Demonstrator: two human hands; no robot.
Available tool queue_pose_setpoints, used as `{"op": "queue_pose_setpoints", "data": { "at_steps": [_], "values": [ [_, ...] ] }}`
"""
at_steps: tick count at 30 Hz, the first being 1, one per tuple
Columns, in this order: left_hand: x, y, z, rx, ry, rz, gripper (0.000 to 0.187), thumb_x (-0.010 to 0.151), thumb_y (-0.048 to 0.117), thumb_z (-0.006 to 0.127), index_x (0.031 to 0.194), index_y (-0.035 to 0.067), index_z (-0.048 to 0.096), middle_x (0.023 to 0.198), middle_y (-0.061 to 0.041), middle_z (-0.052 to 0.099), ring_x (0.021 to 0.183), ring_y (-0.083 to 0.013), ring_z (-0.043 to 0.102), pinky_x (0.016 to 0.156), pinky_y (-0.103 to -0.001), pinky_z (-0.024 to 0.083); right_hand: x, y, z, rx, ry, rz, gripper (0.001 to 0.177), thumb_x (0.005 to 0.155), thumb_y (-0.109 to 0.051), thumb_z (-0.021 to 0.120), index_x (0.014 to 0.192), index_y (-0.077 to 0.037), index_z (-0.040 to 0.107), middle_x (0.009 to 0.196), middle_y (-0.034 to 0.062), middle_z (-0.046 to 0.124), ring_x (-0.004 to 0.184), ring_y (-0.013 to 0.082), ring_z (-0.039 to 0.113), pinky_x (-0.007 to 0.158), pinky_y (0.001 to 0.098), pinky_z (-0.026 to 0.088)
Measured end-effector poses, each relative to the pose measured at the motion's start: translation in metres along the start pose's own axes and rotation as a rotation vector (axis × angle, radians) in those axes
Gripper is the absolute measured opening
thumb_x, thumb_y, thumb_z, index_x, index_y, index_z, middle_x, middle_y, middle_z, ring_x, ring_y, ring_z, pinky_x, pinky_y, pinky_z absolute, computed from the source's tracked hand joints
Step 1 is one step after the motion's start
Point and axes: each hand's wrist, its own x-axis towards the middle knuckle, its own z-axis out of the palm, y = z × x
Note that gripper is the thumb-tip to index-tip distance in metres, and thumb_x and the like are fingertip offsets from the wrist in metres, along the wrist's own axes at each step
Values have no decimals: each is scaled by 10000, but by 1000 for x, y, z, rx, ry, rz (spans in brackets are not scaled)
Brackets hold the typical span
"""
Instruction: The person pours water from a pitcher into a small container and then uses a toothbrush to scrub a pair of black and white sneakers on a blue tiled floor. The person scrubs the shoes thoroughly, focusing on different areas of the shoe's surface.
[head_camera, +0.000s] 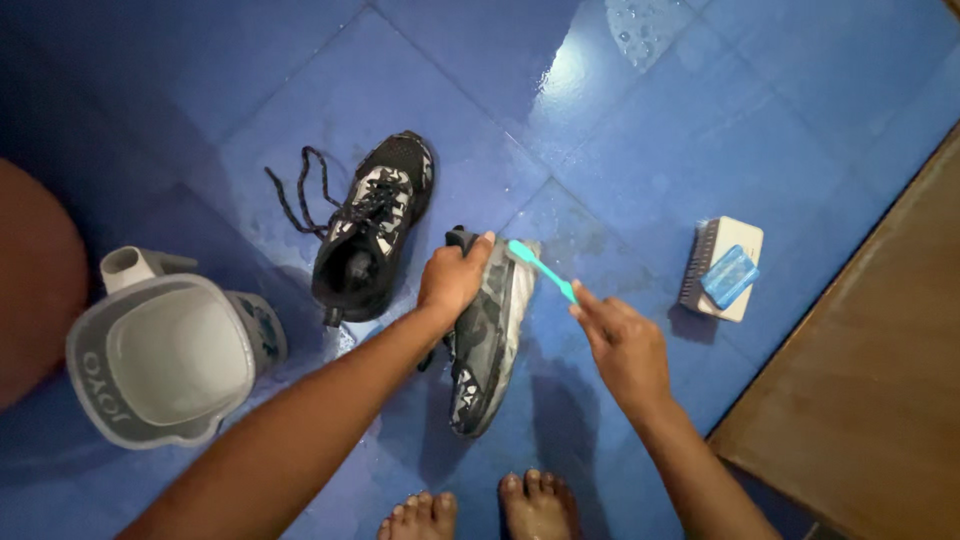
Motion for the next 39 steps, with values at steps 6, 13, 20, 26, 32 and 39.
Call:
{"op": "queue_pose_setpoints", "data": {
  "at_steps": [6,13,20,26,32,39],
  "values": [
    [-7,-6,8,23,143,68,752,848,688,578,850,-43,753,912,-306,703,953,-481,670,877,-519,516,-101,5,-11,333,-275,26,467,841,-179,757,1301,-246,704,669,106,537,559,257,554,545,349,484],
    [-20,7,2,98,97,95,740,890,686,527,853,-19,748,920,-296,705,942,-488,665,850,-549,508,-60,5,9,83,-101,78,412,883,-182,747,1290,-233,717,728,132,532,581,286,521,552,396,447],
    [-17,14,-1,84,126,74,740,868,687,534,865,-22,746,937,-302,708,950,-488,666,852,-545,509,-105,-3,-7,74,-148,-89,418,833,-227,752,1250,-252,734,675,95,523,491,249,547,477,385,452],
    [-6,6,-3,62,-27,111,784,896,697,511,881,-53,739,935,-319,703,972,-472,679,884,-516,516,-4,-4,1,-156,130,-100,322,915,-232,725,1235,-203,734,730,83,583,562,300,579,506,423,445],
    [1,9,1,131,-11,136,779,903,699,496,926,-36,754,957,-317,704,984,-477,675,889,-520,515,-77,-3,-5,-16,-143,-291,440,834,-202,706,1271,-242,745,650,75,535,508,227,590,472,395,461],
    [-2,30,-14,117,-270,110,769,914,685,465,980,-28,745,997,-261,741,989,-422,711,891,-473,514,2,-19,3,-210,70,-198,354,891,-291,739,1244,-280,731,735,53,580,556,263,579,499,399,451]
  ]
}}
